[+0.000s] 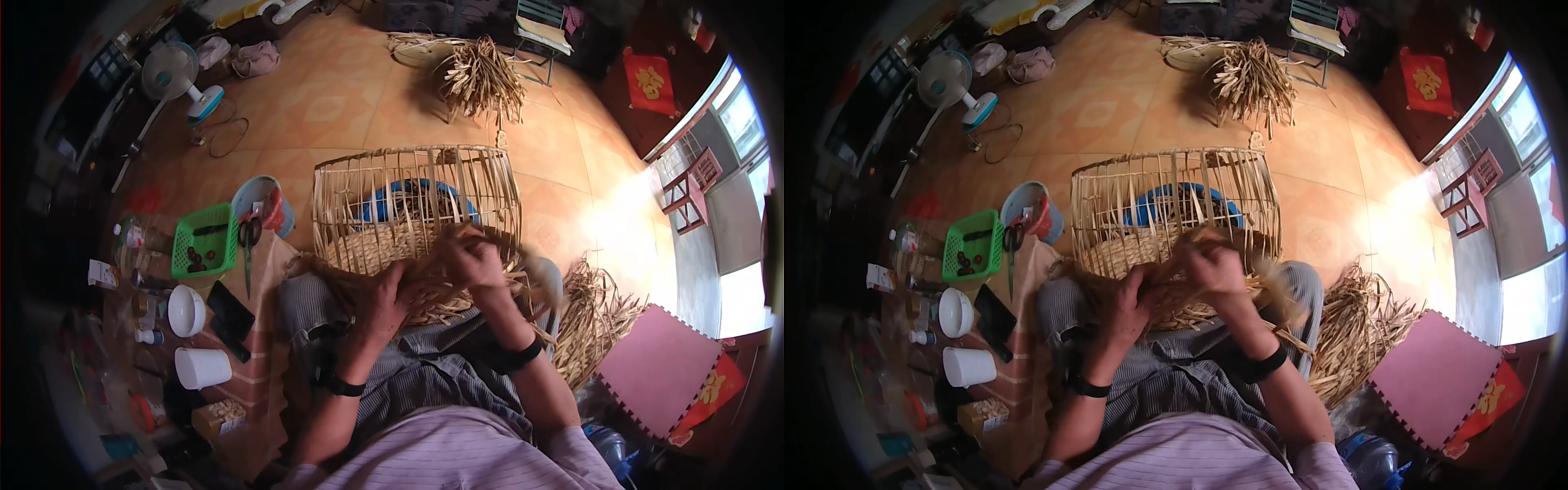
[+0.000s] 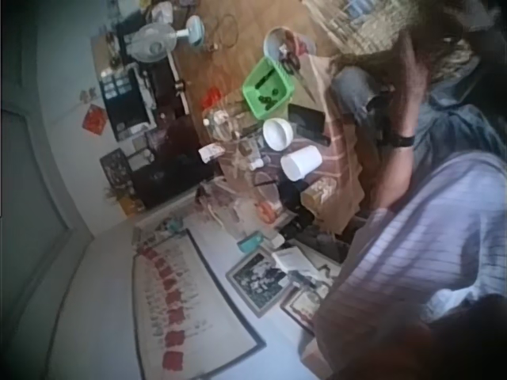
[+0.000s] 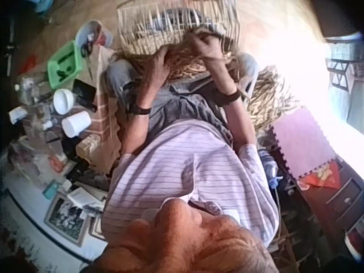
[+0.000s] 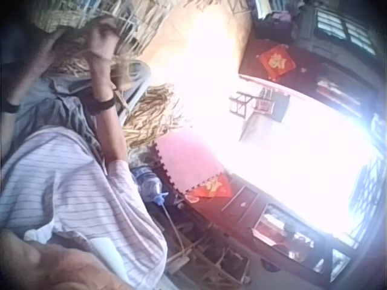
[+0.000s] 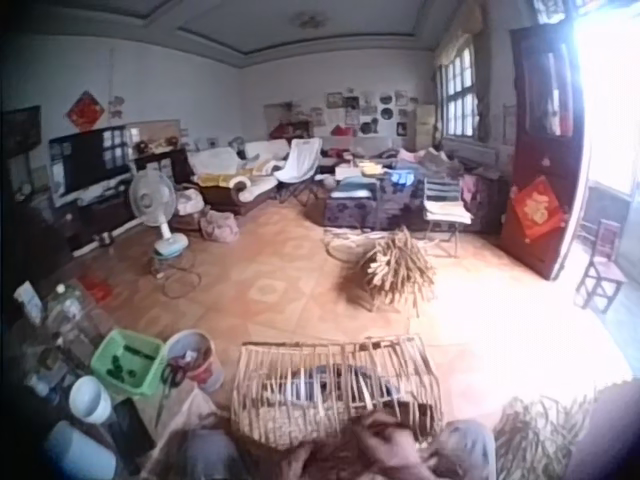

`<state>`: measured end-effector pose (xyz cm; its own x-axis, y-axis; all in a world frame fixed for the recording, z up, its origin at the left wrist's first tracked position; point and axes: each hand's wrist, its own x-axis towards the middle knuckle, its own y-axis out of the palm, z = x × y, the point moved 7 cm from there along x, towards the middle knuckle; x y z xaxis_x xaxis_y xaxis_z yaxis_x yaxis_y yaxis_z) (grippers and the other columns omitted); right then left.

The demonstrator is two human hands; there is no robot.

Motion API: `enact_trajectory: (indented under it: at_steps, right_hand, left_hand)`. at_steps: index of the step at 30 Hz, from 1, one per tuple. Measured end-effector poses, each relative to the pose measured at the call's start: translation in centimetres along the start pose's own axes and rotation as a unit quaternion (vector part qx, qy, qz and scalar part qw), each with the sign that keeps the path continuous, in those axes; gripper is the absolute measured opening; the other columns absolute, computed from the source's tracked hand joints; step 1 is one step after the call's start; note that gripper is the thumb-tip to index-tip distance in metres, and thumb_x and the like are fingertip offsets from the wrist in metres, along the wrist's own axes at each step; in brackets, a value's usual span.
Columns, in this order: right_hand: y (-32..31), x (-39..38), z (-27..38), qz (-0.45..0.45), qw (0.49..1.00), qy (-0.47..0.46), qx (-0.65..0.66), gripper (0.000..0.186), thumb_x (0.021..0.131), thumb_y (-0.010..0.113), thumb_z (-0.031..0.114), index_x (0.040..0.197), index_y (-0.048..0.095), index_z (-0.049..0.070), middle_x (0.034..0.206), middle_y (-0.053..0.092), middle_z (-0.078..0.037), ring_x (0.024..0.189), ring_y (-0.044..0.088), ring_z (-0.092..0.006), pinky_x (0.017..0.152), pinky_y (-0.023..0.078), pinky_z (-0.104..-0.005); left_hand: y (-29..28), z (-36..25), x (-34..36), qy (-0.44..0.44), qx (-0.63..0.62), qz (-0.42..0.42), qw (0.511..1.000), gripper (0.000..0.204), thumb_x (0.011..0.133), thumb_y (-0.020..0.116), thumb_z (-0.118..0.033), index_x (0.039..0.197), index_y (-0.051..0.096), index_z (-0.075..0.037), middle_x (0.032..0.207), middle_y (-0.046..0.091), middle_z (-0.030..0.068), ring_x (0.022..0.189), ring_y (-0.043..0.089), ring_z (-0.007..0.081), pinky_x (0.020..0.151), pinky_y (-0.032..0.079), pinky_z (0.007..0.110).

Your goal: Weaving a basket or cage-like structure from dried plant fibers.

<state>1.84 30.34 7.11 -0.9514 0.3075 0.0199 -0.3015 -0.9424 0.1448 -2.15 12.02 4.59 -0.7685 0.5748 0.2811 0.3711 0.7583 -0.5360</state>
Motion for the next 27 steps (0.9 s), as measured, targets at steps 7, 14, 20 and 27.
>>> enact_trajectory:
  at_steps: [7, 14, 20, 27]
  right_hand:
    - [-1.3, 1.6, -1.5, -0.004, 0.997, 0.043, 0.069, 0.023, 0.111, 0.073, 0.027, 0.108, 0.071, 0.004, 0.091, 0.072, -0.002, 0.079, 0.07, -0.0132, 0.07, 0.057, -0.0313]
    - [1.8, 4.0, 0.5, 0.179, 0.968, -0.027, -0.175, 0.013, 0.109, 0.072, 0.014, 0.111, 0.066, 0.002, 0.099, 0.069, -0.004, 0.089, 0.067, -0.0118, 0.078, 0.056, -0.0311]
    - [4.1, 2.8, 4.1, 0.134, 0.781, -0.371, -0.485, 0.014, 0.081, 0.075, 0.006, 0.094, 0.069, 0.008, 0.099, 0.067, -0.008, 0.095, 0.069, -0.0311, 0.076, 0.06, -0.0425]
    - [4.0, 1.9, -0.5, 0.154, 0.769, -0.207, -0.585, 0.028, 0.084, 0.082, 0.021, 0.106, 0.07, 0.009, 0.103, 0.068, -0.013, 0.1, 0.073, -0.035, 0.078, 0.061, -0.0488]
  left_hand:
    - [0.7, -3.2, -1.3, 0.084, 0.185, 0.006, 0.979, 0.075, 0.097, 0.079, -0.012, 0.164, 0.047, -0.002, 0.125, 0.07, 0.0241, 0.113, 0.071, 0.0417, 0.097, 0.058, 0.053]
    - [2.8, -3.9, -1.1, 0.066, 0.412, 0.097, 0.903, 0.061, 0.098, 0.063, -0.005, 0.157, 0.051, 0.008, 0.124, 0.067, 0.0217, 0.117, 0.068, 0.0377, 0.107, 0.054, 0.044]
    - [3.7, -3.3, -1.0, 0.047, 0.456, 0.143, 0.877, 0.054, 0.099, 0.059, -0.008, 0.151, 0.059, 0.002, 0.114, 0.069, 0.0172, 0.113, 0.069, 0.0318, 0.111, 0.05, 0.044]
    - [2.8, -2.5, -0.4, 0.126, 0.298, 0.079, 0.943, 0.025, 0.098, 0.07, -0.02, 0.115, 0.074, -0.002, 0.11, 0.07, 0.0206, 0.114, 0.067, 0.0391, 0.121, 0.042, 0.058]
